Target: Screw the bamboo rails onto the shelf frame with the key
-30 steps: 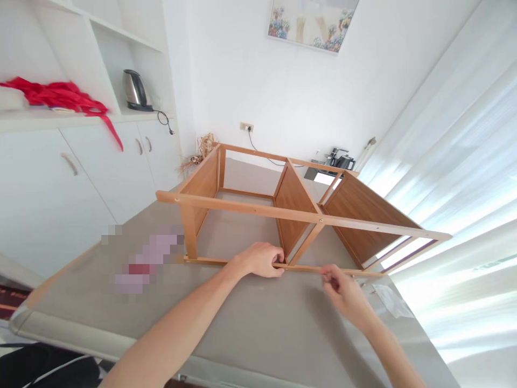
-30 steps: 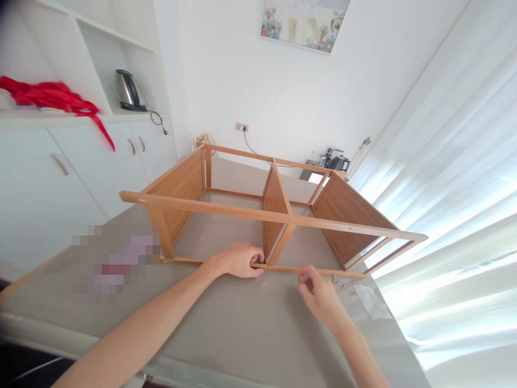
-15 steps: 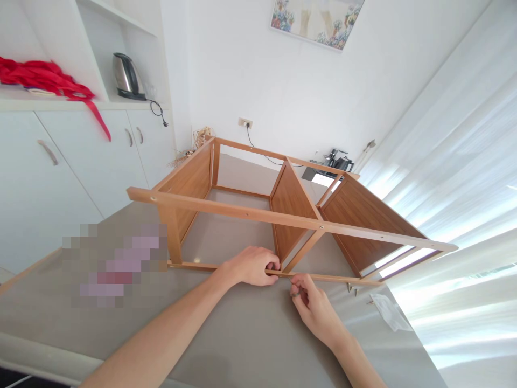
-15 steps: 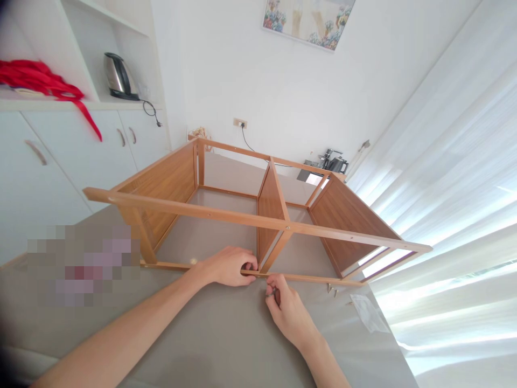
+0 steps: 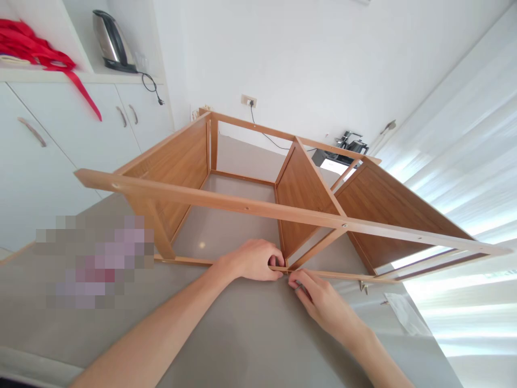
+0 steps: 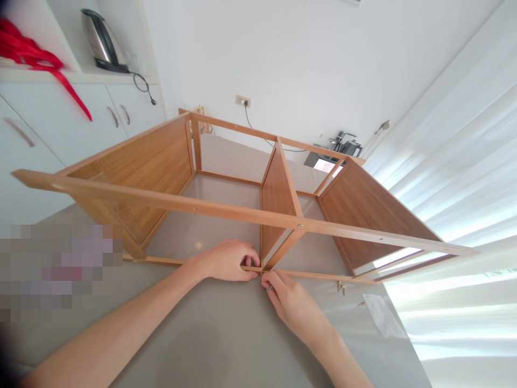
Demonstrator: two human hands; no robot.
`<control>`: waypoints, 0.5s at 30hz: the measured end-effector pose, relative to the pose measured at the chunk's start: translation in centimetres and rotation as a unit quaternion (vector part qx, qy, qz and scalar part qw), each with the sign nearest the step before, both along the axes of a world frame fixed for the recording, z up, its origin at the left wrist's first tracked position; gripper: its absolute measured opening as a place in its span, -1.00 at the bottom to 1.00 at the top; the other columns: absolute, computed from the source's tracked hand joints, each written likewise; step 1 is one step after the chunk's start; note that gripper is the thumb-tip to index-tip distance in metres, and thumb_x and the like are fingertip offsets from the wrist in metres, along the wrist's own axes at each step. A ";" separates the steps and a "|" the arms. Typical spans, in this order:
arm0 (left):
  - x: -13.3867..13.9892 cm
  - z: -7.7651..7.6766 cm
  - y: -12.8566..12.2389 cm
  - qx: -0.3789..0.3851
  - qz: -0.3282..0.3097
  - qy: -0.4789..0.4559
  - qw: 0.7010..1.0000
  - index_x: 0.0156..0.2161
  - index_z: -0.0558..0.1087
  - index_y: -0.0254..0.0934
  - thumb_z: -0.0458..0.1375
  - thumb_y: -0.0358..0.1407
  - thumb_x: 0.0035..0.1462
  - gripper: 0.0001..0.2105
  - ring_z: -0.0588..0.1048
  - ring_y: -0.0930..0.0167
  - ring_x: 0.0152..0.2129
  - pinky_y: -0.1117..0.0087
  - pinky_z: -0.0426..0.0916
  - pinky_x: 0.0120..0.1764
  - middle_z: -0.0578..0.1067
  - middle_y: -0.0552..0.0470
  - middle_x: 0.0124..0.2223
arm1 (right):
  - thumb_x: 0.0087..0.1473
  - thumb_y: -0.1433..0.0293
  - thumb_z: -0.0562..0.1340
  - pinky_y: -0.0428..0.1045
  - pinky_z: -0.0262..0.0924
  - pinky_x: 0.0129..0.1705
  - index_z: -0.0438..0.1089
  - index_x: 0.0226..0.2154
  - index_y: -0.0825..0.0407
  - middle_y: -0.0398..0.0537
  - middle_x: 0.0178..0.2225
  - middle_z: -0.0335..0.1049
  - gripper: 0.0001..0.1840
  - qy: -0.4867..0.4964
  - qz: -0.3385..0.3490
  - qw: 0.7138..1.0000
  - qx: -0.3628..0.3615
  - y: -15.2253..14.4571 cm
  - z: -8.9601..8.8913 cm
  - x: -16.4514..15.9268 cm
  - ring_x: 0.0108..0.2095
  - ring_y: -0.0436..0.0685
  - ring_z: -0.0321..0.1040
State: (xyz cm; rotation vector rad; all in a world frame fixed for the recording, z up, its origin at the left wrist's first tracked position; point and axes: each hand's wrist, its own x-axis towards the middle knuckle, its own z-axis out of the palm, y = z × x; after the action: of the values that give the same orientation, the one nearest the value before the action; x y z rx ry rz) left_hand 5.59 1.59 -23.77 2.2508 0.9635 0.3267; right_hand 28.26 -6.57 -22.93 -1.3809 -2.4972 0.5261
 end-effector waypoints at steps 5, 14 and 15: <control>0.0 0.1 0.1 -0.008 0.001 0.001 1.000 -0.22 0.56 -0.04 0.22 -0.17 0.04 -0.82 0.51 0.43 -0.38 0.38 0.29 -0.32 0.60 0.19 -0.26 | 0.27 0.52 -0.04 -0.09 0.34 -0.26 0.24 -0.21 -0.08 -0.12 -0.31 0.38 -0.77 0.010 0.005 1.000 0.014 -0.4 -0.7 0.0 -0.37 0.02 0.41; -0.1 0.0 0.4 -0.021 -0.001 0.000 1.000 -0.16 0.56 -0.05 0.22 -0.19 0.00 -0.76 0.51 0.44 -0.41 0.40 0.29 -0.35 0.60 0.20 -0.29 | 0.31 0.49 -0.07 -0.12 0.34 -0.30 0.28 -0.19 -0.06 -0.08 -0.29 0.39 -0.74 -0.002 -0.003 0.998 0.060 -0.8 -1.2 -0.3 -0.38 0.00 0.43; -0.2 0.1 0.4 -0.022 -0.001 0.002 1.000 -0.16 0.56 -0.05 0.22 -0.20 -0.01 -0.75 0.51 0.45 -0.41 0.41 0.29 -0.35 0.60 0.20 -0.28 | 0.31 0.49 -0.07 -0.13 0.33 -0.32 0.29 -0.19 -0.06 -0.08 -0.29 0.39 -0.74 -0.003 -0.003 0.997 0.075 -0.8 -1.2 -0.4 -0.39 0.00 0.42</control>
State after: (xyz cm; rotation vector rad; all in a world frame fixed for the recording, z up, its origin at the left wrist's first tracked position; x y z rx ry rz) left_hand 5.42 2.02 -23.70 2.2139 0.9602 0.2984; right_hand 27.83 -7.38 -24.16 -1.3340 -2.4792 0.3269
